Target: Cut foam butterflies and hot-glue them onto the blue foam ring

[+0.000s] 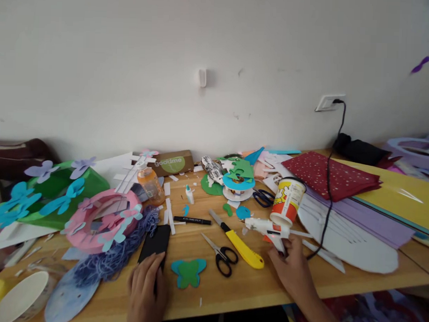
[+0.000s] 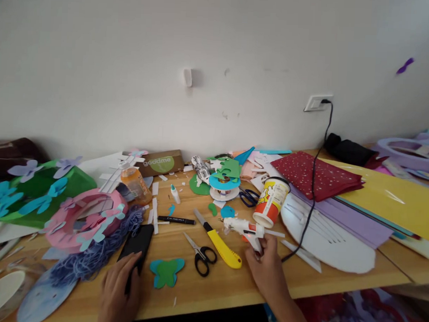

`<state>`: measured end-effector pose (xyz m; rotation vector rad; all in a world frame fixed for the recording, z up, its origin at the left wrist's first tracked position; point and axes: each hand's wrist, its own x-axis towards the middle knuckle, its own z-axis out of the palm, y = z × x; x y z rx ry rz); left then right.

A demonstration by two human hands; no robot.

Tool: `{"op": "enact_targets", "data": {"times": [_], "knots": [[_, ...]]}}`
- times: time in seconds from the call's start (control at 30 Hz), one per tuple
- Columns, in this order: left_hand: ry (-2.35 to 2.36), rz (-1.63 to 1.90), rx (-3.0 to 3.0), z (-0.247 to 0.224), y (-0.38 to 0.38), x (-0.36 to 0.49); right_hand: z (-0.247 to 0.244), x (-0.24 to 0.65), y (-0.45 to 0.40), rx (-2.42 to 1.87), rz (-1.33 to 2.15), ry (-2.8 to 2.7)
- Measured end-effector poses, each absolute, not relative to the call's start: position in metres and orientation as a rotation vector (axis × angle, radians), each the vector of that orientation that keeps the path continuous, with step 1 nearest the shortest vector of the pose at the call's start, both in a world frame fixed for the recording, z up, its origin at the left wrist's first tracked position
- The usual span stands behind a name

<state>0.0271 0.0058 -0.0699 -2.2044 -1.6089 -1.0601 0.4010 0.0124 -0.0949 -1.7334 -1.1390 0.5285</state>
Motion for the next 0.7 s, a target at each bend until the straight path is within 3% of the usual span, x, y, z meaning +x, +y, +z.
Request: {"op": "enact_targets", "data": {"times": [0.17,0.33,0.5,0.7], "knots": [[-1.461,-1.241,-2.541,-0.010,0.046,0.085,-0.087,0.400,0.018,-1.508,0.798,-1.078],[-1.539,-0.664,-2.778,0.039,0.161,0.175,-0.081,0.404,0.020,-1.468,0.866,-1.055],[-1.488,-0.388,-2.758,0.041,0.251,0.241,-0.083,0.404,0.023,-1.511,0.837,-1.172],[-1.271,-0.049,-2.785,0.035,0.282,0.274,-0.080,0.406,0.025,-1.533,0.841,-1.145]]}}
